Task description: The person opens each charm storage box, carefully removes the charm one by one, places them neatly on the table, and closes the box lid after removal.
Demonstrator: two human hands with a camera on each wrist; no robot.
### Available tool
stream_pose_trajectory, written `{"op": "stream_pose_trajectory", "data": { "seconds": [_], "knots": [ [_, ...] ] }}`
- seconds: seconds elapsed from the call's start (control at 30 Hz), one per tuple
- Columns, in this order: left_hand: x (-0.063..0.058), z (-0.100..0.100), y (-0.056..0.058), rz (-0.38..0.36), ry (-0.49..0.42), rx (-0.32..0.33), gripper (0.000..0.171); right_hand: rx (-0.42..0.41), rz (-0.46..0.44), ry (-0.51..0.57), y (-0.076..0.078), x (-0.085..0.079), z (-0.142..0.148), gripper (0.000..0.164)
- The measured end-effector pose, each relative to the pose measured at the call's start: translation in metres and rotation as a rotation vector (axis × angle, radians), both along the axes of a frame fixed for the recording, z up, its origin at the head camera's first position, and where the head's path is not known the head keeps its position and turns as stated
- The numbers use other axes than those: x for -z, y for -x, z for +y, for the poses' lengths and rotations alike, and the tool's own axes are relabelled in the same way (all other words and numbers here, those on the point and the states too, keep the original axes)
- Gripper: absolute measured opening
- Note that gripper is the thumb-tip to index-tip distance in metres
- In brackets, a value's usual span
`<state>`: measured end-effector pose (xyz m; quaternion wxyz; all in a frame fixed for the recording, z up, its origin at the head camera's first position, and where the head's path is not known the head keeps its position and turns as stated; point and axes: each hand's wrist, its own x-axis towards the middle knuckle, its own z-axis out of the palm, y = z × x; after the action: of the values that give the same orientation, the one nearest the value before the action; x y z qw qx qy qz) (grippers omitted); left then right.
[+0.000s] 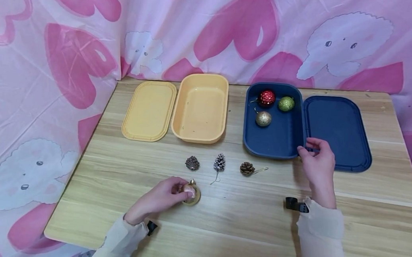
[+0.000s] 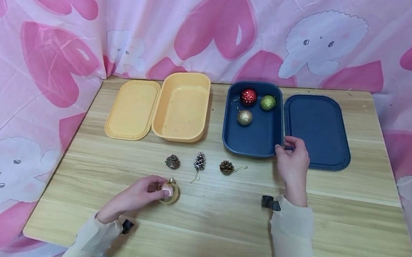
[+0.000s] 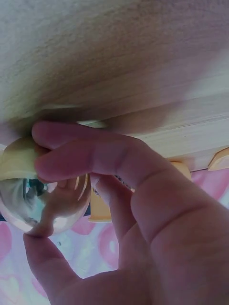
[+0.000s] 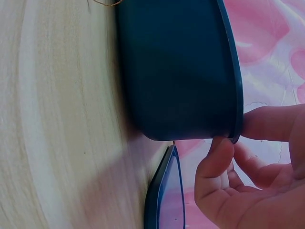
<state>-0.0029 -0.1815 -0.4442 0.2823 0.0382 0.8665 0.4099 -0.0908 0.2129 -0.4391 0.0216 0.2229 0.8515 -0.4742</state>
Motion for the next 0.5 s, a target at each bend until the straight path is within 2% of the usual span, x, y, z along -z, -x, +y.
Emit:
{"op": "stream_pose_trajectory", "data": {
  "seconds": [0.13, 0.5],
  "knots": [
    [0.0004, -0.0003, 0.001, 0.023, 0.005, -0.002, 0.041, -0.001, 0.003, 0.0, -0.0001, 0.0004, -0.0002, 0.045],
    [0.0008, -0.0001, 0.0013, 0.022, -0.025, -0.093, 0.045, 0.006, 0.009, -0.001, -0.0002, -0.0002, -0.0017, 0.045]
  ]
}}
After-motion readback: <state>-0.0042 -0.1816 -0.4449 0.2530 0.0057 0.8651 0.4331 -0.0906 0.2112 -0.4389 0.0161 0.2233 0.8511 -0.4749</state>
